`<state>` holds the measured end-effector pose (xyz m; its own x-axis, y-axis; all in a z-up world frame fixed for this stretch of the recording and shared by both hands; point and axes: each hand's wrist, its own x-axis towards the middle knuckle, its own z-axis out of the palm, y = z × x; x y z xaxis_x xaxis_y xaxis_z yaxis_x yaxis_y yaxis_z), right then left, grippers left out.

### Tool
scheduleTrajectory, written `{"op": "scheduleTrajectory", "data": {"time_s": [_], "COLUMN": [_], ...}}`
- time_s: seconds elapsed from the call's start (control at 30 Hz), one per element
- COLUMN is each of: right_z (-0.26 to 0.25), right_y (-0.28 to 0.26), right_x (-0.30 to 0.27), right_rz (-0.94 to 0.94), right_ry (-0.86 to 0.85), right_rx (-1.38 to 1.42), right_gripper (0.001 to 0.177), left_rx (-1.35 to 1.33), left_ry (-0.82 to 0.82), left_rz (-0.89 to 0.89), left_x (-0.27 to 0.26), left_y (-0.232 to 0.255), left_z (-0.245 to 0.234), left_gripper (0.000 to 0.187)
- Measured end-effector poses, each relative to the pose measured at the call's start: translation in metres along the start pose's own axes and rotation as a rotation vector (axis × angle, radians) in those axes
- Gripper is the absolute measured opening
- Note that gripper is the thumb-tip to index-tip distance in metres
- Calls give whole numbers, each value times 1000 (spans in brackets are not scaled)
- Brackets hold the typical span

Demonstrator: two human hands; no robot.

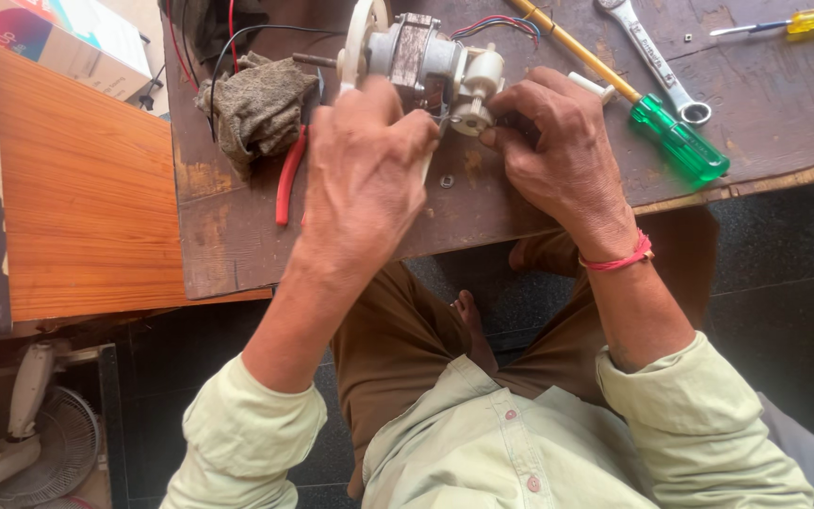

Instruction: The person disassembles a small electric motor component using a screwdriver, removing screws and manipulating internal wiring and plastic housing parts by hand on a workbench.

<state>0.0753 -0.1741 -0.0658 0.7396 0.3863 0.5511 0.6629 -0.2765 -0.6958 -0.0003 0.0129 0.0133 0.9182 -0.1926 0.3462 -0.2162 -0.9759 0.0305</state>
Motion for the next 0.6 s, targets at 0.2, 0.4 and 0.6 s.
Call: {"op": "scheduleTrajectory", "data": {"time_s": [0.2,0.4,0.6], "right_z": [1,0,-1], "right_y": [4,6,1], "right_x": [-2,-2,0], "right_rz": [14,-45,-87], "right_ry": [-11,-2,31], "right_rx": [-1,-13,-40], "right_gripper": [19,15,20], "left_rx": [150,88,164], "left_ry": [-84,-59,139], "left_rz": [53,19,-7], "left_x": [7,-4,-31], "left_y": [2,13,32], "left_z": [2,24,35], "left_gripper": [3,10,9]}}
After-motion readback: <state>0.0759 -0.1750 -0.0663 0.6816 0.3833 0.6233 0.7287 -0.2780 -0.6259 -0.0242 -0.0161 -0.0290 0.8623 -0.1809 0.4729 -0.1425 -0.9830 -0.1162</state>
